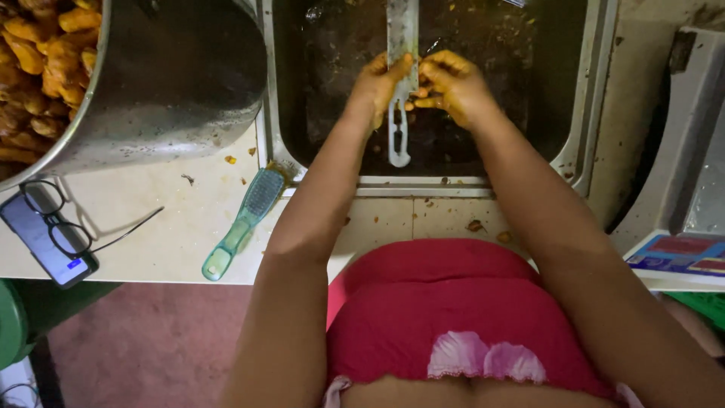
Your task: Washing and scraping turmeric roots in a sink to remove dirt
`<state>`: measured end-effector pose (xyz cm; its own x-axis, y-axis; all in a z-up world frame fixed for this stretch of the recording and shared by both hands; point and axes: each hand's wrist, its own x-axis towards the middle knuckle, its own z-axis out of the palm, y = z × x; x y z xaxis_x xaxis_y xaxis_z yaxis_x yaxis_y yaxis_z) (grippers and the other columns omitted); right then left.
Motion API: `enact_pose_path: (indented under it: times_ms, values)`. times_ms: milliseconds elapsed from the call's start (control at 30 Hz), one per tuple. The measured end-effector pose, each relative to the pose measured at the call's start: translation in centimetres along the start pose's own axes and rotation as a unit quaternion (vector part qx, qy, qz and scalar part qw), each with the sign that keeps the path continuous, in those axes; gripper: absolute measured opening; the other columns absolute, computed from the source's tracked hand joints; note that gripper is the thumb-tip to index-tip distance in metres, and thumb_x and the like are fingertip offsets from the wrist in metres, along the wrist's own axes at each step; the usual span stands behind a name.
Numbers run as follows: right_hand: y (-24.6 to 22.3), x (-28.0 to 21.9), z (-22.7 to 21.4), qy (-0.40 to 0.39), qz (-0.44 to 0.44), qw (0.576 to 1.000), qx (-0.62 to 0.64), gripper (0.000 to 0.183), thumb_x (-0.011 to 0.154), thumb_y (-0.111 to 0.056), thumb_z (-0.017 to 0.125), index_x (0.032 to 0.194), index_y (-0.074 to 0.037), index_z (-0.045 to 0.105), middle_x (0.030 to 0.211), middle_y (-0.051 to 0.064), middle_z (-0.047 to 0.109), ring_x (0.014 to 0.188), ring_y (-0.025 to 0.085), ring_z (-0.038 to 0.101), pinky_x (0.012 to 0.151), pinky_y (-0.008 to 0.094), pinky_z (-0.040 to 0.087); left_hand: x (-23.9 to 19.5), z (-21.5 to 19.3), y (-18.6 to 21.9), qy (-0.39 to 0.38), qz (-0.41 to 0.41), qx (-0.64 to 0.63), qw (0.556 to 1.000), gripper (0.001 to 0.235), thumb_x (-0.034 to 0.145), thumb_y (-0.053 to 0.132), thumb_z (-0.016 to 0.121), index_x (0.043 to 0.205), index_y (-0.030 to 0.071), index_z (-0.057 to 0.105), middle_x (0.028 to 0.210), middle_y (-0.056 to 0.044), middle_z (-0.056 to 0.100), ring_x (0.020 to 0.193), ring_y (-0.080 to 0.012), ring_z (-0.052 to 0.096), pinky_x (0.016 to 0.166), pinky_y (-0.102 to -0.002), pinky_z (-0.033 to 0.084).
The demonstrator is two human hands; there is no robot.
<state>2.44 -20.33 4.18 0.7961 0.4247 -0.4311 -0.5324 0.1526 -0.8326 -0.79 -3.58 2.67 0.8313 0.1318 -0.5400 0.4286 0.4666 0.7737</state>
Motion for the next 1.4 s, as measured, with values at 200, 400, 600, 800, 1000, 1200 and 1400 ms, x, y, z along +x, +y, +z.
enact_pose_path:
  times_ms: [200,400,600,800,1000,1200,1400]
  values:
    - [-2.7,0.0,-1.9,-0.032,0.015,0.998,0.048,0.019,0.099,-0.02,0.07,0.117,-0.02,0.062,0.115,0.01,0.074,0.096,0.025,0.077,0.079,0.041,0.066,0.4,-1.7,1.8,-0.008,0.112,0.126,0.986,0.026,0.09,0.006,0.069,0.114,0.013,0.075,0.1,-0.007,0.08,0.076,-0.0194,0.075,0.05,-0.044,0.072]
    - [-3.3,-0.1,-1.6,-0.082,0.003,0.994,0.073,0.038,0.101,-0.021,0.068,0.138,-0.015,0.064,0.105,-0.001,0.072,0.083,0.016,0.073,0.071,0.024,0.054,-2.9,0.6,7.0,-0.023,0.19,0.486,0.853,0.075,0.088,0.058,0.071,0.15,0.026,0.043,0.143,-0.009,0.068,0.131,-0.0294,0.065,0.104,-0.033,0.05]
    - [-1.8,0.6,-2.5,-0.004,0.021,0.981,0.195,0.017,0.095,-0.013,0.078,0.105,-0.019,0.065,0.098,0.002,0.071,0.083,0.012,0.067,0.062,0.025,0.048,-2.6,3.4,7.9,-0.094,0.222,0.642,0.728,0.075,0.086,0.051,0.081,0.142,0.02,0.042,0.098,-0.015,0.075,0.09,-0.0427,0.071,0.07,-0.05,0.051]
    - [-1.3,0.9,-2.5,-0.008,0.013,0.977,0.213,0.007,0.095,-0.014,0.077,0.095,-0.016,0.071,0.087,-0.003,0.066,0.074,0.008,0.058,0.063,0.025,0.045,-1.6,3.9,6.6,-0.071,0.274,0.658,0.697,0.061,0.096,0.053,0.07,0.141,0.018,0.046,0.1,-0.02,0.075,0.088,-0.0468,0.07,0.069,-0.055,0.053]
    - [0.5,0.8,-2.9,-0.004,0.056,0.959,0.278,0.008,0.095,-0.01,0.075,0.098,-0.015,0.069,0.081,-0.003,0.063,0.069,0.008,0.052,0.062,0.02,0.041,-3.7,4.0,6.2,-0.058,0.331,0.66,0.672,0.05,0.097,0.049,0.07,0.13,0.017,0.052,0.082,-0.017,0.075,0.072,-0.0471,0.07,0.056,-0.057,0.05]
    - [-1.8,-2.2,-1.3,-0.018,0.058,0.948,0.313,0.008,0.095,-0.009,0.067,0.102,-0.012,0.065,0.083,0.003,0.059,0.07,0.011,0.05,0.059,0.024,0.039,-8.6,3.5,8.1,-0.027,0.38,0.561,0.735,0.038,0.098,0.047,0.063,0.127,0.024,0.06,0.1,-0.012,0.079,0.088,-0.0397,0.074,0.069,-0.049,0.055]
    - [-6.1,-7.8,3.0,-0.109,-0.02,0.968,0.224,0.016,0.089,-0.014,0.078,0.1,-0.011,0.067,0.095,-0.001,0.065,0.075,0.009,0.053,0.063,0.021,0.04,-13.7,2.8,11.0,-0.06,0.429,0.534,0.726,0.042,0.09,0.03,0.078,0.114,0.01,0.05,0.092,-0.015,0.068,0.084,-0.0405,0.064,0.067,-0.047,0.047]
